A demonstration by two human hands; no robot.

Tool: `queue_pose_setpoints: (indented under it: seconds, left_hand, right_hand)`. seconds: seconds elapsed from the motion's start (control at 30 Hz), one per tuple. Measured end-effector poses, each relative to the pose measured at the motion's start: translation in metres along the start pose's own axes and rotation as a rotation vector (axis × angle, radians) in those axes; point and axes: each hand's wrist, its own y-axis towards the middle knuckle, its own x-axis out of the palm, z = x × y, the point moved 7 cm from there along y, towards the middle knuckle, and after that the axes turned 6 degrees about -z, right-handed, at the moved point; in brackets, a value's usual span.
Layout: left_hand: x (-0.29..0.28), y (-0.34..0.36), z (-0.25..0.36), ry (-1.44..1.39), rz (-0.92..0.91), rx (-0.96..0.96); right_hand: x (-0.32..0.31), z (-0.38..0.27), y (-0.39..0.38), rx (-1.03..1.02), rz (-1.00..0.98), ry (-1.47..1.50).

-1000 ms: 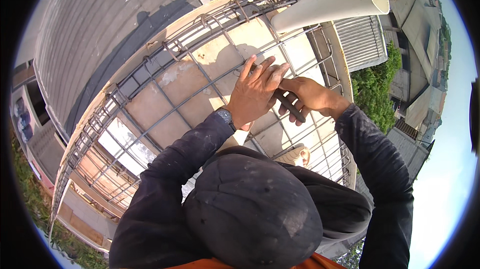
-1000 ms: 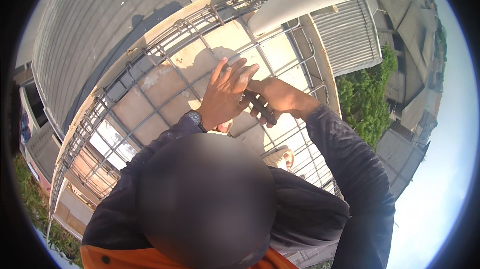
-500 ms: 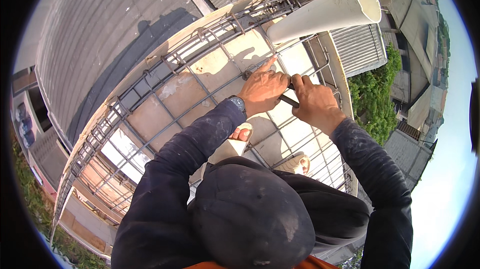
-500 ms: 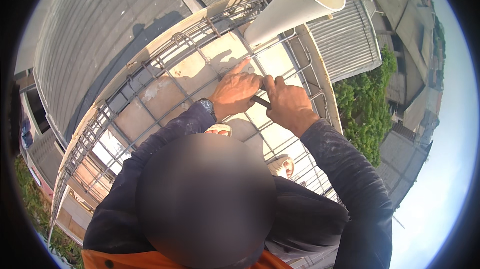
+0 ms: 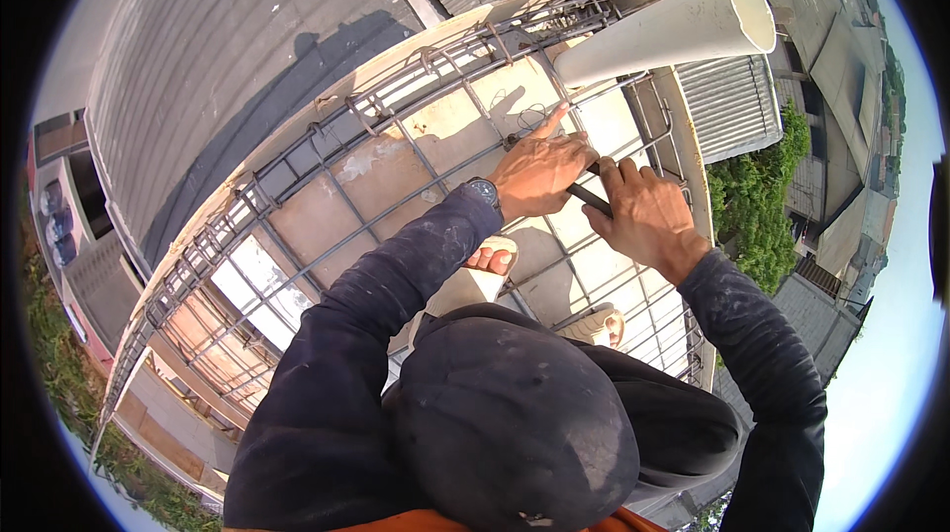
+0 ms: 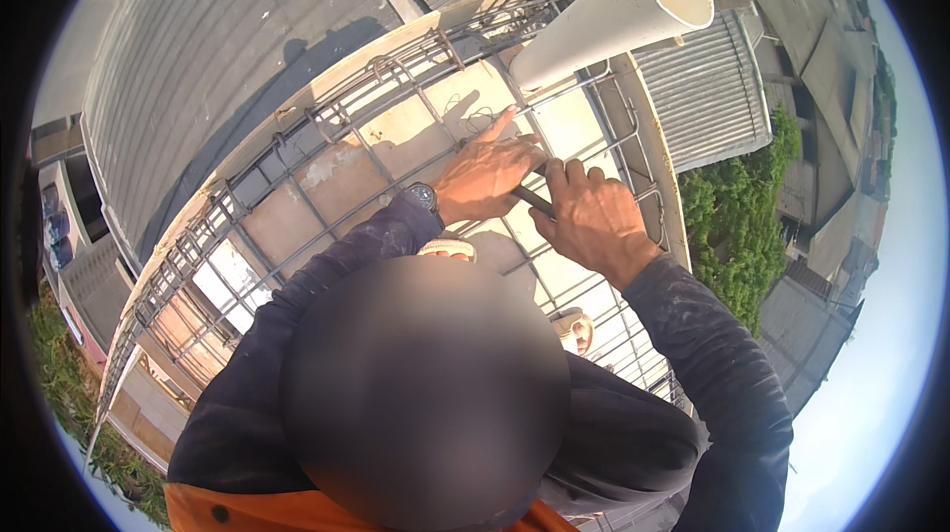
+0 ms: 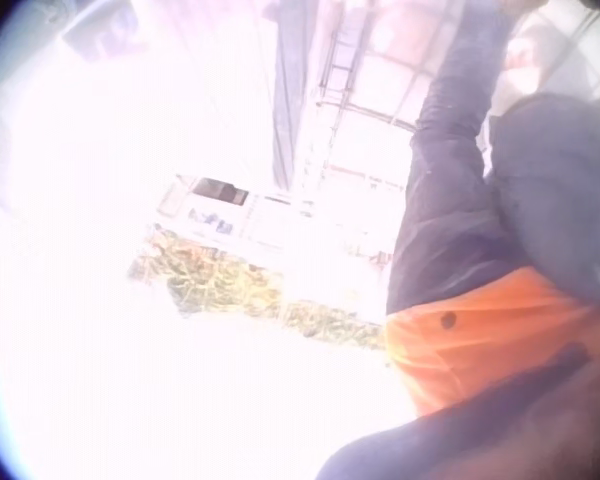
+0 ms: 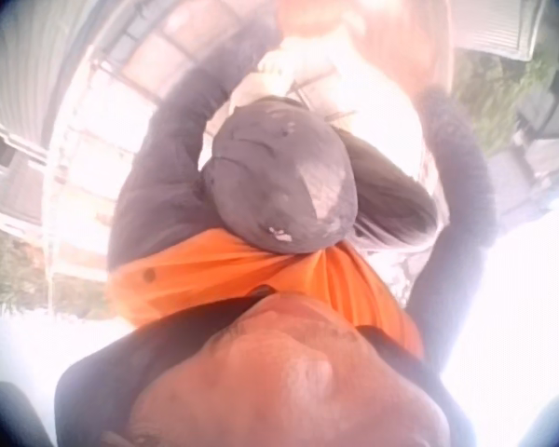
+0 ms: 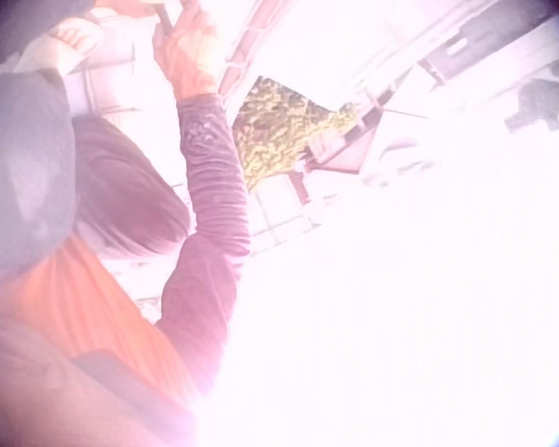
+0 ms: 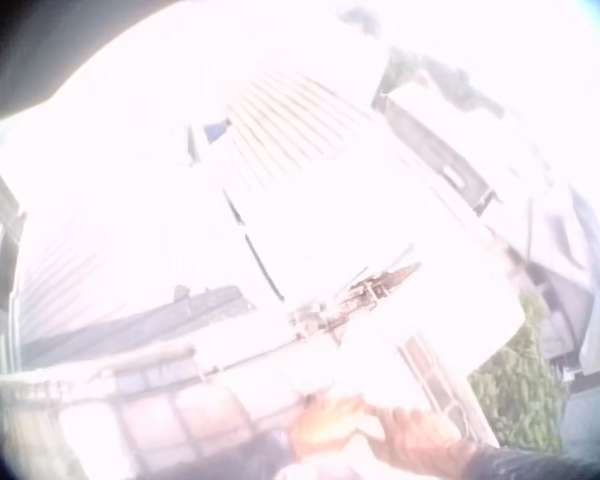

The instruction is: The person ties steel reinforcement bars together using wire and a pair of pliers on a concrete roof structure.

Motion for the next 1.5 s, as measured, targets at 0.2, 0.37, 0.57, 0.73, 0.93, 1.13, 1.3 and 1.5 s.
queue_pose_setpoints:
  seconds: [0.2,0.37,0.57,0.73,0.93,1.13,1.3,1.5]
  left_hand:
    - [-0.007,-0.041,0.029,-0.069,0.342,-0.050]
    - [-0.001,-0.051,0.019,-0.199,0.559,-0.115]
    - [-0.016,-0.022,-0.004,-0.472,0.285,-0.095]
    - [-0.010,0.003,-0.011,-0.390,-0.220,-0.186]
    - [-0.039,-0.047,-0.014,-0.135,0.016,-0.365]
    - [-0.023,-0.103,-0.032,-0.244,-0.036,-0.804]
    - [-0.004,-0.106,-0.035,-0.463,0.116,-0.829]
    - [-0.011,-0.112,-0.043,-0.487,0.166,-0.682]
  right_hand:
    - [0.012,-0.022,-0.006,0.108,-0.326,0.379]
    - [0.013,-0.022,-0.001,0.358,-0.663,1.277]
    - [-0.028,-0.018,0.013,0.065,-0.214,0.111]
    - [-0.016,-0.023,0.024,0.166,-0.331,-0.017]
    - [0.005,-0.006,0.017,0.203,-0.423,0.118]
    - [0.030,-0.002,0.006,0.320,-0.466,0.228]
    - [0.048,-0.001,-0.001,0.375,-0.495,0.374]
    - [0.097,0.021,-0.047,0.363,-0.376,0.661]
